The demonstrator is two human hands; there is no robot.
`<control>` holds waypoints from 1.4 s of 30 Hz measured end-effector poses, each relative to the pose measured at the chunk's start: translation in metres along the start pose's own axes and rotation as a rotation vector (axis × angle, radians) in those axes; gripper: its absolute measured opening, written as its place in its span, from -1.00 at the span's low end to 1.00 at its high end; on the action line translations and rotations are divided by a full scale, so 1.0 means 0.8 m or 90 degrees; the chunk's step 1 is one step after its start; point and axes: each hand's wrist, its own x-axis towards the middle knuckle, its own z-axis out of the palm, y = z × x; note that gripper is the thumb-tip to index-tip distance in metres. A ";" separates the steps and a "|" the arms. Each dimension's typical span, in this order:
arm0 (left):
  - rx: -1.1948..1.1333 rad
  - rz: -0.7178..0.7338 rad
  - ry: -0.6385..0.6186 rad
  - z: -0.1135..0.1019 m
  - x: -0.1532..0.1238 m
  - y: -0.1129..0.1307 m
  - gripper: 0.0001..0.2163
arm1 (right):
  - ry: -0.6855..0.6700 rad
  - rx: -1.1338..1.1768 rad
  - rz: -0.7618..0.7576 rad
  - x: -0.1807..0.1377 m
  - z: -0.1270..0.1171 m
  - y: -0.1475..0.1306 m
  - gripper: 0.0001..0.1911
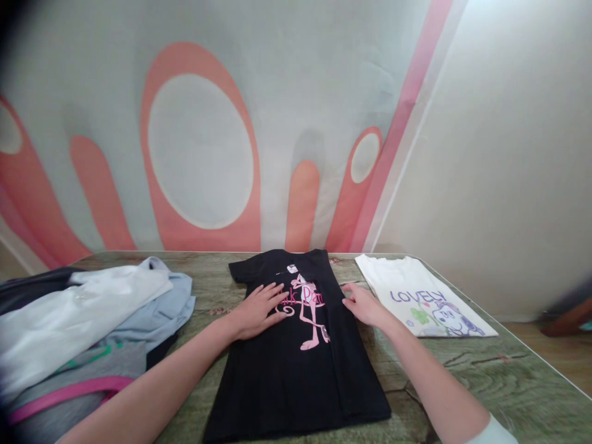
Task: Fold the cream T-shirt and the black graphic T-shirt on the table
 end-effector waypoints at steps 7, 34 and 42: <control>0.008 -0.086 0.128 0.004 0.005 -0.045 -0.67 | 0.018 -0.100 -0.014 0.011 -0.006 -0.017 -0.72; 0.132 -0.385 0.146 -0.029 -0.006 -0.055 -0.81 | 0.262 -0.261 -0.151 0.057 0.047 -0.059 -0.60; 0.097 -0.450 -0.019 -0.048 -0.014 -0.052 -0.71 | 0.236 -0.318 -0.173 0.057 0.047 -0.060 -0.66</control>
